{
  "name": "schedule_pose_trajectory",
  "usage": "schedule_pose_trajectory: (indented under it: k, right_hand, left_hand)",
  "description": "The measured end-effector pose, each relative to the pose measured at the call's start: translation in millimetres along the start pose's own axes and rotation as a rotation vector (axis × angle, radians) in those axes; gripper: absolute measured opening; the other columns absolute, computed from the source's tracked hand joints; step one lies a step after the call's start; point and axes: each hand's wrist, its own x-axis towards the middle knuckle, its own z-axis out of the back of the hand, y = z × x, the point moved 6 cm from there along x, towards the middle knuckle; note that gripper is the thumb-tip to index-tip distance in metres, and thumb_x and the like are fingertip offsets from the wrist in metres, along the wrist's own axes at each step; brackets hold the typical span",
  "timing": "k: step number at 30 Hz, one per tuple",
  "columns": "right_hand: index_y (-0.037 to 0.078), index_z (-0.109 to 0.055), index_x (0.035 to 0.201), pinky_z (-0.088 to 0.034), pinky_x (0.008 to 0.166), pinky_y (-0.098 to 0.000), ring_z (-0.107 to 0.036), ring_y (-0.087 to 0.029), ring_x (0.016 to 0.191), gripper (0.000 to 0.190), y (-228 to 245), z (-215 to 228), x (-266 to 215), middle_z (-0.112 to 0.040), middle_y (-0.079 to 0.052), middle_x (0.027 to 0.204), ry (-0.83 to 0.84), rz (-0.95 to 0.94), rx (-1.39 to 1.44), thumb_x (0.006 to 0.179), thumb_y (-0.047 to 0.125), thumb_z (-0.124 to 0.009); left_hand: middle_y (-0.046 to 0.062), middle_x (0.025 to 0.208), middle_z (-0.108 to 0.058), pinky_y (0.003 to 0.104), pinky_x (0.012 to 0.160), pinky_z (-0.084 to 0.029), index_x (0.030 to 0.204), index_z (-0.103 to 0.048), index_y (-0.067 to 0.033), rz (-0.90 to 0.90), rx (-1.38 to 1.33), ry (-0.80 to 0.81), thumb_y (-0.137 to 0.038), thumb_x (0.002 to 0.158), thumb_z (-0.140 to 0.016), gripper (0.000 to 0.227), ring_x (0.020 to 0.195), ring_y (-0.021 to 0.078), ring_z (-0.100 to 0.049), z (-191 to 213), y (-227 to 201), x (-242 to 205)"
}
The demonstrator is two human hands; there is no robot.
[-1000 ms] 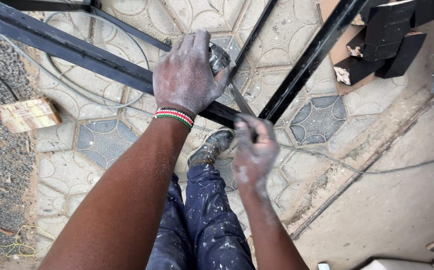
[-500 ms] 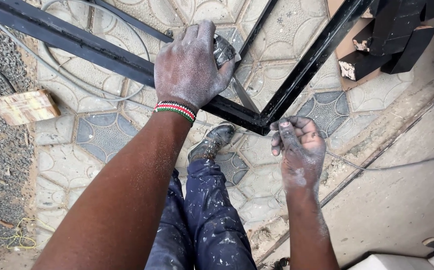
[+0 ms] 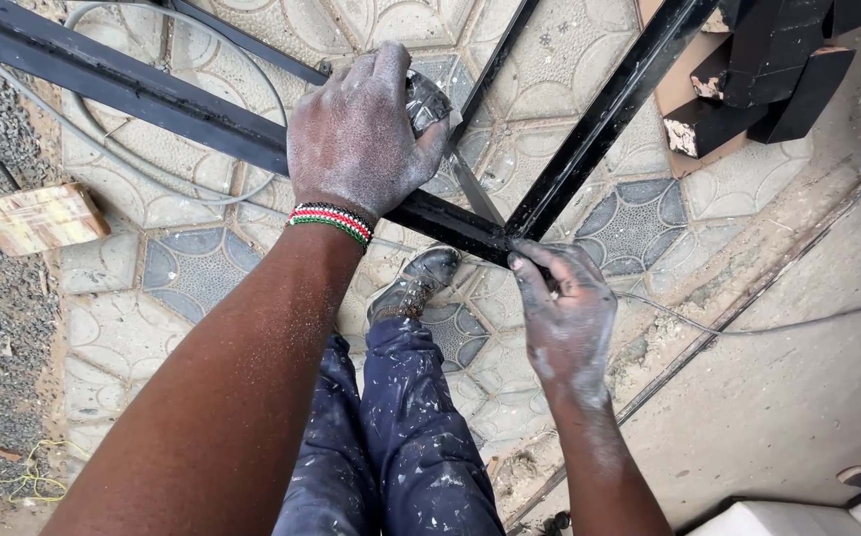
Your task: Painting a black metal frame using a small brush and paint in a workshop setting.
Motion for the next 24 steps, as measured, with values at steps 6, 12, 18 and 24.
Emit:
schedule_pose_trajectory:
  k: [6, 12, 18, 24]
  right_hand:
    - [-0.003, -0.061, 0.143, -0.058, 0.139, -0.0475, -0.072, -0.034, 0.151, 0.057, -44, -50, 24, -0.061, -0.015, 0.146, 0.267, 0.305, 1.028, 0.094, -0.032, -0.057]
    - [0.009, -0.089, 0.121, -0.058, 0.113, -0.0455, -0.073, -0.028, 0.119, 0.017, 22, 0, 16, -0.085, -0.004, 0.115, 0.006, 0.743, -0.169, 0.114, 0.019, -0.077]
    - [0.001, -0.082, 0.129, -0.062, 0.055, -0.0203, -0.074, -0.01, 0.068, 0.016, -55, -31, 4, -0.087, -0.009, 0.105, 0.246, -0.039, 0.554, 0.113, 0.0, -0.079]
    - [-0.015, -0.078, 0.131, -0.069, 0.053, -0.0302, -0.084, -0.027, 0.073, 0.035, -44, -46, -14, -0.088, -0.029, 0.108, 0.366, -0.085, 1.155, 0.1, -0.004, -0.089]
  left_hand:
    - [0.01, 0.106, -0.084, 0.06, 0.075, -0.061, 0.115, -0.066, -0.0177, -0.01, -0.009, 0.003, -0.054, 0.094, -0.085, 0.046, 0.098, 0.0415, -0.081, 0, -1, 0]
    - [0.01, 0.105, -0.084, 0.06, 0.075, -0.062, 0.123, -0.068, -0.0182, -0.02, 0.068, 0.023, -0.072, 0.101, -0.086, 0.061, 0.095, 0.0434, -0.082, 1, -3, 0]
    - [0.009, 0.107, -0.082, 0.062, 0.073, -0.061, 0.123, -0.067, -0.0188, -0.009, 0.082, 0.016, -0.066, 0.094, -0.09, 0.061, 0.097, 0.0436, -0.082, 2, -3, -1]
    - [0.009, 0.112, -0.083, 0.063, 0.074, -0.061, 0.126, -0.069, -0.0174, -0.023, 0.019, 0.022, -0.057, 0.094, -0.085, 0.053, 0.1, 0.0455, -0.081, 10, -10, 1]
